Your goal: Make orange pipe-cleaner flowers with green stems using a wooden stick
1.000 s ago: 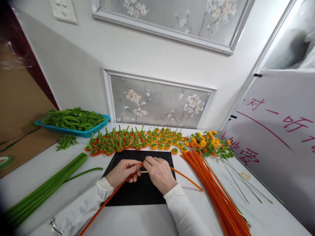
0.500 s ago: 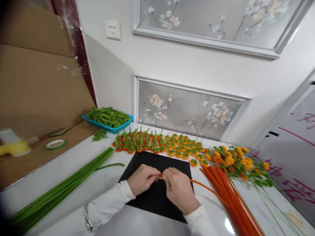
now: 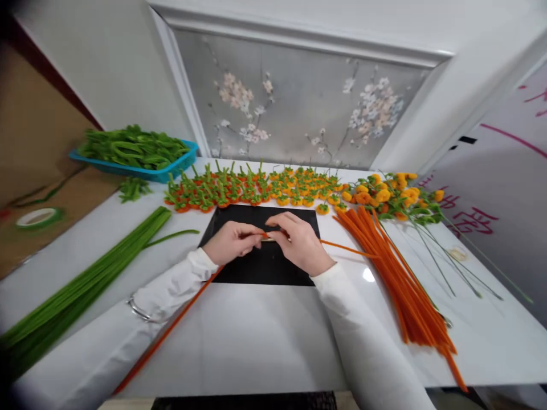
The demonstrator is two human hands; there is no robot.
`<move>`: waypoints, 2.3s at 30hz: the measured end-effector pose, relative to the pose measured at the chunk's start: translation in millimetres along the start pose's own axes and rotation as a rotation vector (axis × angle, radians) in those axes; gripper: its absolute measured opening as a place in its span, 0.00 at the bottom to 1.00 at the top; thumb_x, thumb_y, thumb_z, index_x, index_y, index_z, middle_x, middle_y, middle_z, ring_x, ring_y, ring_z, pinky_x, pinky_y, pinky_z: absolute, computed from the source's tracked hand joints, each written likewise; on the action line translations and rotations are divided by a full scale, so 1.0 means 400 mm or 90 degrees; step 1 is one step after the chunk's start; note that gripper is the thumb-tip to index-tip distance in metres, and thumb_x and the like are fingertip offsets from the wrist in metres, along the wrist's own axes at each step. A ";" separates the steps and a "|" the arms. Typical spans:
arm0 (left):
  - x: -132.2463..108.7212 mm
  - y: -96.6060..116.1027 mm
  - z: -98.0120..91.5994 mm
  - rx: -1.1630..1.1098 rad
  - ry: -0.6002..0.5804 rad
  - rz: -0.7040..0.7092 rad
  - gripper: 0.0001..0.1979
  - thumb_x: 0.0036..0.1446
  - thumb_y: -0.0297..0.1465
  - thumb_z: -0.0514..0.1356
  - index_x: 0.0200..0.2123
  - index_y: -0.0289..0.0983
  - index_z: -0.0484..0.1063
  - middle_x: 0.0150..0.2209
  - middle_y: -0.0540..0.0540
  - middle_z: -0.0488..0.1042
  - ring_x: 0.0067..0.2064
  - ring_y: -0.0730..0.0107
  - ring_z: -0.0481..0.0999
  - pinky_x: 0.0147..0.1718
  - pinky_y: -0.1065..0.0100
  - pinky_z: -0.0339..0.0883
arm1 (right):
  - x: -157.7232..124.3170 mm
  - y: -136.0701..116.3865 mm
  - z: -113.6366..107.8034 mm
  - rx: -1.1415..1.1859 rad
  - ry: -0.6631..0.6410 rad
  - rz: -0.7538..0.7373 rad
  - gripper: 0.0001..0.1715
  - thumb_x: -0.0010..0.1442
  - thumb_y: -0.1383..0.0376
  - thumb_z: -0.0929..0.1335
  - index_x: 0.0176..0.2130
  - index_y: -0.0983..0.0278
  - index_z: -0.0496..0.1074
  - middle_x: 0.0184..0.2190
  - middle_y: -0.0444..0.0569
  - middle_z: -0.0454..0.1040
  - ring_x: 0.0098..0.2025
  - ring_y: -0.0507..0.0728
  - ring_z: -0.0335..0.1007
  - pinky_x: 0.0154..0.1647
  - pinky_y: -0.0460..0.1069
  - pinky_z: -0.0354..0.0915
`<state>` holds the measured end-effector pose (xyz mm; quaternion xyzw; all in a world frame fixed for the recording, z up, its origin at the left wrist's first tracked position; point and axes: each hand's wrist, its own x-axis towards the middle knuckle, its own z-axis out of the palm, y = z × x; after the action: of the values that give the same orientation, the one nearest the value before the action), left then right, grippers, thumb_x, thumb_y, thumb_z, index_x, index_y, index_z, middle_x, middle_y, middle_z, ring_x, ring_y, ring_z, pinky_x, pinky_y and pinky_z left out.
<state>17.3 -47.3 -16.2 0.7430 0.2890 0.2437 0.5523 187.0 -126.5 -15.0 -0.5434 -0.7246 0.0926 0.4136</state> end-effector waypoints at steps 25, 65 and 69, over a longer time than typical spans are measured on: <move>0.004 -0.004 -0.004 -0.183 0.042 -0.099 0.05 0.48 0.26 0.62 0.23 0.30 0.74 0.19 0.47 0.71 0.15 0.82 0.59 0.15 0.77 0.49 | 0.016 0.001 0.059 0.160 0.039 0.205 0.11 0.60 0.63 0.61 0.34 0.66 0.70 0.23 0.43 0.69 0.23 0.49 0.61 0.25 0.44 0.59; 0.002 0.032 -0.041 -0.148 -0.060 -0.181 0.08 0.44 0.31 0.63 0.24 0.30 0.73 0.17 0.51 0.66 0.14 0.85 0.54 0.13 0.77 0.42 | 0.008 -0.026 0.027 -0.416 -0.026 -0.149 0.16 0.65 0.70 0.58 0.39 0.59 0.73 0.26 0.45 0.67 0.28 0.51 0.62 0.27 0.48 0.49; -0.003 0.022 -0.039 0.093 -0.053 -0.024 0.08 0.52 0.32 0.59 0.25 0.33 0.73 0.20 0.50 0.70 0.18 0.79 0.62 0.19 0.75 0.55 | 0.011 -0.030 0.028 -0.383 -0.031 -0.109 0.15 0.65 0.67 0.59 0.37 0.59 0.73 0.28 0.45 0.68 0.30 0.51 0.62 0.29 0.47 0.51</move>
<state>7.2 -39.5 -3.6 0.7852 0.2971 0.1804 0.5125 170.4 -123.8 -13.1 -0.5758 -0.7724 -0.1481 0.2232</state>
